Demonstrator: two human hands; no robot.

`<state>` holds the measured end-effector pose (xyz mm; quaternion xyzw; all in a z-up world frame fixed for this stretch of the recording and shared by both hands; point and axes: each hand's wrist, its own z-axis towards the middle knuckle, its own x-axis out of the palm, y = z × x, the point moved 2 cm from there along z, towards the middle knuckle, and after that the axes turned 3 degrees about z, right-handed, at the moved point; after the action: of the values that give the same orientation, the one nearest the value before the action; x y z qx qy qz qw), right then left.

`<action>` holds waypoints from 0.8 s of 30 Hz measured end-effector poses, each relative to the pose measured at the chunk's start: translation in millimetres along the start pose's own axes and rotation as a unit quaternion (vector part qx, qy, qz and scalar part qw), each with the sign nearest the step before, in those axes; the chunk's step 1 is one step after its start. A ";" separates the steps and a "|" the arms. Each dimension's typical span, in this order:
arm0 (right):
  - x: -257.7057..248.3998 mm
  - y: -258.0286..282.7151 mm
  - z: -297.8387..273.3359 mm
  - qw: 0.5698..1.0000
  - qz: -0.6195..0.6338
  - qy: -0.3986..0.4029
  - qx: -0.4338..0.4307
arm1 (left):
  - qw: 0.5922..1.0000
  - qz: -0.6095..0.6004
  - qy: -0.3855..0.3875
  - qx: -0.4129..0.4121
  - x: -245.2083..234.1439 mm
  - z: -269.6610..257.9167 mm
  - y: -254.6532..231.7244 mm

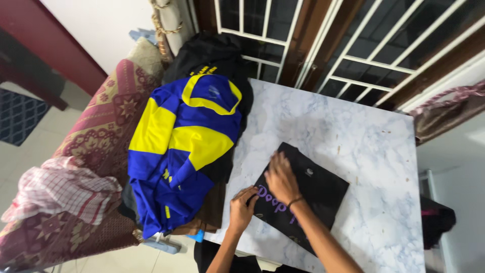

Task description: The person folds a black t-shirt on a marble-patterned table. They smooth the fabric, fold the sides inward, and then fold the shirt in half multiple times to create a compact bundle. Finally, they place the folded shirt into a black storage bin.

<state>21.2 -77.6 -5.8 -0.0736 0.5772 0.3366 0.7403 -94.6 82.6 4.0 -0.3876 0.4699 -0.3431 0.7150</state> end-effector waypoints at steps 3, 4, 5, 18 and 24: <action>-6.6 36.2 -43.3 0.999 0.047 0.021 -0.007 | 1.000 0.002 -0.006 0.003 -0.6 -4.1 -1.3; -8.7 42.2 -48.5 0.998 0.061 0.030 -0.003 | 1.000 0.005 -0.005 0.004 0.2 -1.6 -1.8; -10.1 45.1 -50.0 0.998 0.063 0.032 0.002 | 1.000 0.011 -0.002 0.004 -0.8 -0.4 -2.1; 24.4 -19.5 20.2 0.993 -0.043 -0.008 0.112 | 1.000 0.002 0.017 -0.009 -3.1 -0.6 -5.3; 17.9 -20.9 26.5 0.994 -0.033 -0.005 0.105 | 0.999 0.004 0.020 0.033 -5.3 -2.6 -5.3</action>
<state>56.6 -72.9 -19.3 -0.0127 0.6031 0.2494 0.7575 -99.4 84.0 10.2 -0.3548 0.4742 -0.3629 0.7194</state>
